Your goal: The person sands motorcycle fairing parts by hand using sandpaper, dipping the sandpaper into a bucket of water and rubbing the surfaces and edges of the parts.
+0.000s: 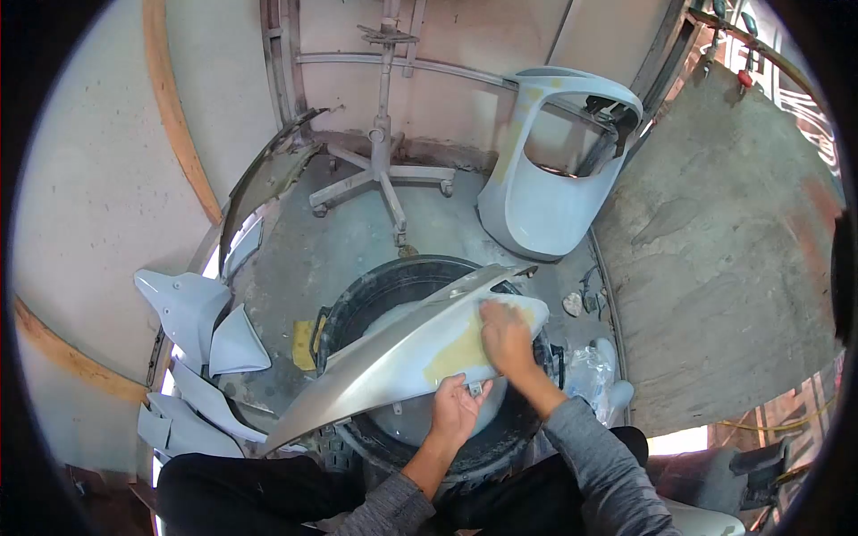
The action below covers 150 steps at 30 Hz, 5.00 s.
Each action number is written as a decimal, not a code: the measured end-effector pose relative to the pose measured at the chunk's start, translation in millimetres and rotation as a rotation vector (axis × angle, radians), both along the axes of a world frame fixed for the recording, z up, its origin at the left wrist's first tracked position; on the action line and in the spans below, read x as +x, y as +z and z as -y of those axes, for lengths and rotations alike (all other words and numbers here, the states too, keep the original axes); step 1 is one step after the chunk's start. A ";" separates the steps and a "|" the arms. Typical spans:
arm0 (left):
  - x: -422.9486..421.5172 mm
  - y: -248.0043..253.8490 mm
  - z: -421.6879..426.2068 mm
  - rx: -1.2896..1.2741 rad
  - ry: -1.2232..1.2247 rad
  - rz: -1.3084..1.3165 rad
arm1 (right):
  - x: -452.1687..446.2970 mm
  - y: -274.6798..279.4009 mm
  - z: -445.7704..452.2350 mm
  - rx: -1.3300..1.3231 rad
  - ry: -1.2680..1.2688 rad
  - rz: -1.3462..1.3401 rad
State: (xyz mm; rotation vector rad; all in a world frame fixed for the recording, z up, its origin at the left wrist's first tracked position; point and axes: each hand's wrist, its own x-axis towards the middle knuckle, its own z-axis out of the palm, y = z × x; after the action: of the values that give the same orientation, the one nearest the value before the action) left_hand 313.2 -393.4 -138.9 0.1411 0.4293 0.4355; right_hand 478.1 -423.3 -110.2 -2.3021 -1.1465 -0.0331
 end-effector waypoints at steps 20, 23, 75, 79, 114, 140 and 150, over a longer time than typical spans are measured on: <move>-0.3 -9.5 -0.5 -0.010 -0.032 -0.004 | -12.7 -1.9 1.5 0.085 0.486 0.414; -1.6 -7.3 1.6 0.022 -0.028 -0.027 | -11.8 4.4 -5.3 -0.025 0.122 0.215; 5.4 -23.4 7.9 0.001 -0.075 -0.073 | -10.4 13.1 -0.7 -0.039 0.240 0.065; 1.5 -3.1 3.9 -0.029 -0.022 -0.091 | -42.8 14.1 -1.3 0.001 0.265 0.043; -1.8 19.0 -0.4 -0.054 0.041 -0.015 | -32.1 11.4 -12.4 -0.056 0.215 0.122; -4.5 18.8 -3.4 -0.047 0.011 0.014 | -6.7 3.2 8.9 -0.130 0.283 0.099; -3.6 18.9 -5.5 -0.072 0.009 0.048 | -14.6 -10.9 6.1 -0.041 0.094 0.304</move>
State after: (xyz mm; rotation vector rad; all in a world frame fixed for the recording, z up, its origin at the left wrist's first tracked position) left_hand 309.5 -387.9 -120.1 0.0595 0.3983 0.4306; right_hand 463.5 -429.5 -121.1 -2.3308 -1.4161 -0.3372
